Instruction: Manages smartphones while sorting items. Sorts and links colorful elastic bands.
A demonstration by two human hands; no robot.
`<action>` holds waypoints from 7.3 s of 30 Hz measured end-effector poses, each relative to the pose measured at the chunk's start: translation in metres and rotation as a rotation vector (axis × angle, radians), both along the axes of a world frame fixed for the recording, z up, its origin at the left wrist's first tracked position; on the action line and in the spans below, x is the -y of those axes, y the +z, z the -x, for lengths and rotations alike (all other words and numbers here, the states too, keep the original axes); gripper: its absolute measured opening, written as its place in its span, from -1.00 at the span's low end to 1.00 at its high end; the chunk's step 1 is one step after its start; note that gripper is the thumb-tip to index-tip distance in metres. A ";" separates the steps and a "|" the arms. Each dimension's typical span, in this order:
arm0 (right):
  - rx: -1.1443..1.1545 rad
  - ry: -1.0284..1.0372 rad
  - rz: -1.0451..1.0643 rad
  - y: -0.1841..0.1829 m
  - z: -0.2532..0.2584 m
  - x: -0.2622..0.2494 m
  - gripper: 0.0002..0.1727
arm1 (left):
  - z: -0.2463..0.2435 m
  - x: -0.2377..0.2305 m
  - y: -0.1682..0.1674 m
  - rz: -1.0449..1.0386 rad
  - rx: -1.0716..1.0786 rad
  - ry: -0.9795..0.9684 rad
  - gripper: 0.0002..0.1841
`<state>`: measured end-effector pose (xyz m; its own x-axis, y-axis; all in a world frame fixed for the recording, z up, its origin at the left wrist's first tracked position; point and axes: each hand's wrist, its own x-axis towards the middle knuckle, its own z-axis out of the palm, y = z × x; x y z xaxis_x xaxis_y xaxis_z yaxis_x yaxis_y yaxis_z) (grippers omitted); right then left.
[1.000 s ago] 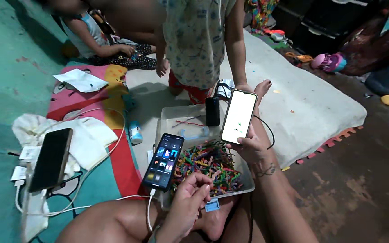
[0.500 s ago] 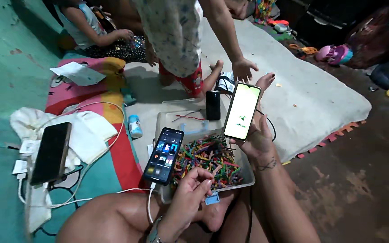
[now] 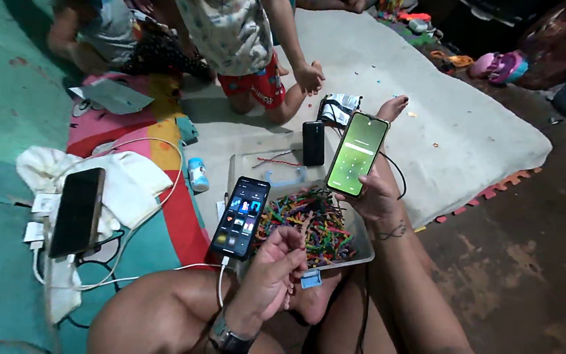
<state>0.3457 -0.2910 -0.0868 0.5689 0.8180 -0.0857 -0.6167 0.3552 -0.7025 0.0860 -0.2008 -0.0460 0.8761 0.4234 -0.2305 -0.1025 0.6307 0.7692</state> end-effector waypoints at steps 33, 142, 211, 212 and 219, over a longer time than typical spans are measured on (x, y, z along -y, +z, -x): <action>0.113 -0.335 0.198 0.012 0.012 -0.010 -0.49 | -0.002 0.007 0.000 -0.144 -0.126 -0.015 -0.82; 1.588 0.257 0.114 0.075 0.117 -0.042 -0.78 | 0.033 -0.046 0.029 -0.786 0.200 0.369 -0.82; 1.359 0.377 0.166 0.066 0.103 -0.051 -0.83 | 0.024 -0.056 0.009 -0.845 0.171 0.282 -0.82; 1.327 0.396 0.164 0.066 0.106 -0.054 -0.83 | 0.024 -0.056 0.009 -0.824 0.187 0.292 -0.82; 0.970 0.634 -0.002 0.062 0.107 -0.068 -0.78 | 0.029 -0.061 0.014 -0.670 0.290 0.345 -0.84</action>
<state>0.2384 -0.2234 -0.0253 -0.1174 0.9795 0.1638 0.1127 0.1771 -0.9777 0.0572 -0.1393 -0.0324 0.6568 0.6484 0.3849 -0.4612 -0.0583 0.8854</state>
